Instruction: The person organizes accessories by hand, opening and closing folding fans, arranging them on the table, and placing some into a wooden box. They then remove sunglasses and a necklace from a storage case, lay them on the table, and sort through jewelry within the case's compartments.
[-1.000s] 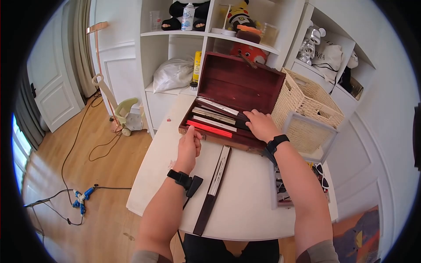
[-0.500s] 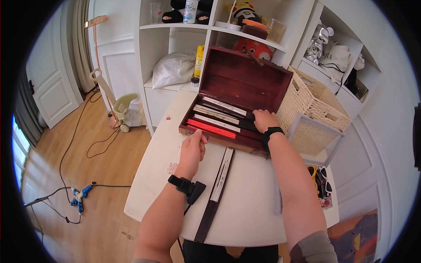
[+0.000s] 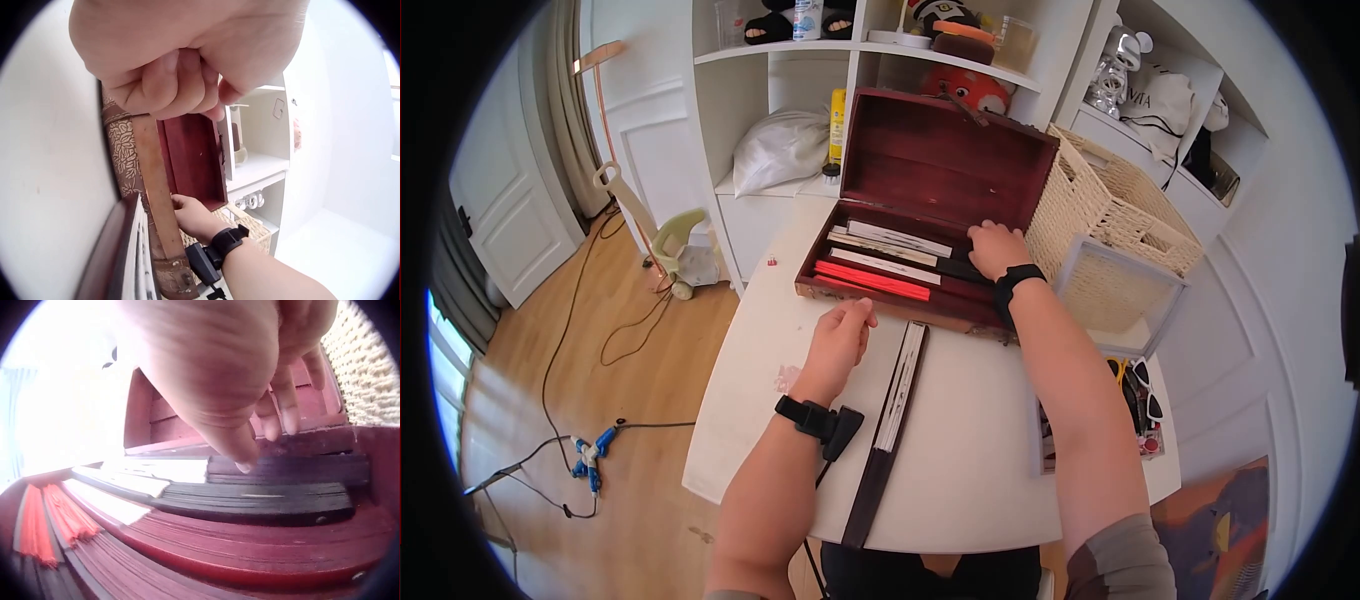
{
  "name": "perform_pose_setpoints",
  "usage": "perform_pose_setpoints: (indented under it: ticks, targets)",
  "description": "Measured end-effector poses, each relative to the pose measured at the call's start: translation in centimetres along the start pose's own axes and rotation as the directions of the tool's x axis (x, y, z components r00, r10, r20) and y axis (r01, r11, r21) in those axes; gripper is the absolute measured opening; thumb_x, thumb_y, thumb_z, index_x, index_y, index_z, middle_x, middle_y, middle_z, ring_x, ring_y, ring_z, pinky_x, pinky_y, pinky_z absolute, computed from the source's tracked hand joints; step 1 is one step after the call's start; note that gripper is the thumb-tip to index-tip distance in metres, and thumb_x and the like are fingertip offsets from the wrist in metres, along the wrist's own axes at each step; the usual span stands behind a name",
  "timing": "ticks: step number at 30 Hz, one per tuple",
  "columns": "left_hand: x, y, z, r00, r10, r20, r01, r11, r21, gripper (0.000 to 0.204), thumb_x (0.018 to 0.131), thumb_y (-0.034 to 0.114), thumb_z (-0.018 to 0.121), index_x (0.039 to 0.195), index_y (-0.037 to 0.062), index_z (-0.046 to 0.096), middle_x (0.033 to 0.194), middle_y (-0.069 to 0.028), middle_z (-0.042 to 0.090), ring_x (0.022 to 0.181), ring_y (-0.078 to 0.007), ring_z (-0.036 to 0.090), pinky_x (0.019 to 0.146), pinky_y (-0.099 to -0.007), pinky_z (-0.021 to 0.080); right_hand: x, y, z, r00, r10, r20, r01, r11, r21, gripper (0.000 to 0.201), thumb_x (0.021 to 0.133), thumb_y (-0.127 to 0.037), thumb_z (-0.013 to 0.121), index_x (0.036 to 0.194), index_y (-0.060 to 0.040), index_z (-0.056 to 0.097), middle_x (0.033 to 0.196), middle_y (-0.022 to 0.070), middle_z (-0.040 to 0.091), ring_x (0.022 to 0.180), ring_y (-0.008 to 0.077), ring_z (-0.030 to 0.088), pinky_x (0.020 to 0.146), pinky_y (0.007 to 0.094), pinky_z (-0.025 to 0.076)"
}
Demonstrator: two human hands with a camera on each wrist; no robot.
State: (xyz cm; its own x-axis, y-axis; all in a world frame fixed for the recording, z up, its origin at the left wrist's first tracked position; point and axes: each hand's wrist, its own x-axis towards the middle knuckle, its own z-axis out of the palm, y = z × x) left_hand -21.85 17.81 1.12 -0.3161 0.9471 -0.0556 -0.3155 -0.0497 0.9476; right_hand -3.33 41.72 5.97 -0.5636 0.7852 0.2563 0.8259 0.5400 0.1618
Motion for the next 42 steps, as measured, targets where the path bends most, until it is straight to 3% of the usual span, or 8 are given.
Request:
perform_pose_setpoints:
  ticks: [8, 11, 14, 16, 23, 28, 36, 42]
  targets:
    - [-0.3, -0.2, 0.6, 0.996, -0.042, 0.075, 0.029, 0.986, 0.162, 0.03, 0.103, 0.034, 0.055, 0.085, 0.01, 0.056, 0.061, 0.0085, 0.037, 0.05, -0.0025, 0.028, 0.045, -0.0229, 0.02, -5.9, -3.5, -6.8, 0.983, -0.172, -0.072, 0.182, 0.969, 0.168, 0.022, 0.092, -0.025, 0.062, 0.104, -0.0092, 0.071, 0.101, 0.0104, 0.071, 0.103, 0.0303, 0.066, 0.091, 0.0469, 0.045]
    - [-0.1, -0.9, 0.3, 0.991, -0.037, 0.132, -0.009, 0.941, 0.337, 0.031, 0.101, 0.036, 0.056, 0.095, 0.0071, 0.063, 0.07, 0.003, 0.049, 0.061, -0.0063, 0.043, 0.054, -0.0244, 0.035, -10.5, -5.4, -9.0, 0.961, -0.252, -0.117, 0.277, 0.909, 0.313, 0.022, 0.093, -0.027, 0.063, 0.101, -0.0083, 0.07, 0.094, 0.0104, 0.071, 0.096, 0.0304, 0.066, 0.087, 0.0443, 0.045]
    - [0.3, -2.2, -0.2, 0.965, 0.053, 0.259, -0.206, 0.766, 0.609, 0.038, 0.099, 0.04, 0.059, 0.107, 0.0035, 0.066, 0.094, -0.0108, 0.068, 0.088, -0.0191, 0.063, 0.08, -0.033, 0.051, -15.9, -6.7, -10.2, 0.937, -0.311, -0.161, 0.351, 0.834, 0.427, 0.021, 0.092, -0.026, 0.066, 0.099, -0.0067, 0.07, 0.09, 0.0095, 0.07, 0.089, 0.029, 0.066, 0.085, 0.0421, 0.043]
    - [-0.2, -1.1, -0.1, 0.954, -0.045, 0.296, -0.181, 0.701, 0.69, 0.043, 0.097, 0.043, 0.061, 0.109, 0.0017, 0.066, 0.104, -0.0161, 0.071, 0.097, -0.0264, 0.066, 0.089, -0.0366, 0.05, -19.5, -7.1, -10.5, 0.923, -0.342, -0.177, 0.384, 0.79, 0.478, 0.021, 0.09, -0.024, 0.069, 0.101, -0.0061, 0.069, 0.087, 0.0081, 0.068, 0.084, 0.0271, 0.064, 0.084, 0.041, 0.042]
    - [-1.5, -0.4, 0.8, 0.924, -0.171, 0.343, -0.201, 0.548, 0.812, 0.07, 0.088, 0.051, 0.071, 0.134, 0.0028, 0.052, 0.11, -0.0213, 0.069, 0.1, -0.0331, 0.066, 0.09, -0.0379, 0.051, -25.8, -6.5, -10.0, 0.938, -0.33, -0.1, 0.329, 0.765, 0.554, 0.019, 0.088, -0.022, 0.072, 0.1, -0.0071, 0.07, 0.08, 0.0051, 0.067, 0.076, 0.0228, 0.063, 0.079, 0.0381, 0.041]
    - [-2.6, -0.6, 2.7, 0.933, -0.084, 0.35, -0.32, 0.249, 0.914, 0.097, 0.078, 0.053, 0.077, 0.152, 0.0047, 0.034, 0.133, -0.0294, 0.058, 0.116, -0.0438, 0.062, 0.098, -0.0459, 0.05, -25.8, -5.5, -8.4, 0.966, -0.224, -0.125, 0.254, 0.77, 0.586, 0.015, 0.088, -0.021, 0.072, 0.097, -0.0084, 0.071, 0.076, 0.0044, 0.066, 0.072, 0.0218, 0.064, 0.077, 0.0371, 0.042]
    - [-3.0, -0.2, 3.1, 0.939, -0.003, 0.345, -0.338, 0.188, 0.922, 0.087, 0.08, 0.032, 0.071, 0.152, 0.0041, 0.031, 0.117, -0.0291, 0.064, 0.096, -0.0456, 0.067, 0.086, -0.0486, 0.055, -25.9, -5.2, -5.4, 0.956, -0.288, -0.065, 0.254, 0.693, 0.675, 0.019, 0.094, -0.027, 0.066, 0.096, -0.009, 0.071, 0.08, 0.0051, 0.069, 0.074, 0.0229, 0.065, 0.079, 0.0372, 0.043]
    - [-3.0, 0.9, 3.0, 0.935, -0.11, 0.337, -0.268, 0.406, 0.874, 0.085, 0.081, 0.031, 0.07, 0.152, 0.0045, 0.032, 0.113, -0.0296, 0.065, 0.099, -0.0427, 0.067, 0.091, -0.0448, 0.052, -26.1, -5.1, -4.7, 0.947, -0.321, -0.007, 0.231, 0.666, 0.709, 0.023, 0.095, -0.03, 0.065, 0.099, -0.008, 0.071, 0.082, 0.0065, 0.07, 0.076, 0.0245, 0.065, 0.081, 0.0375, 0.043]
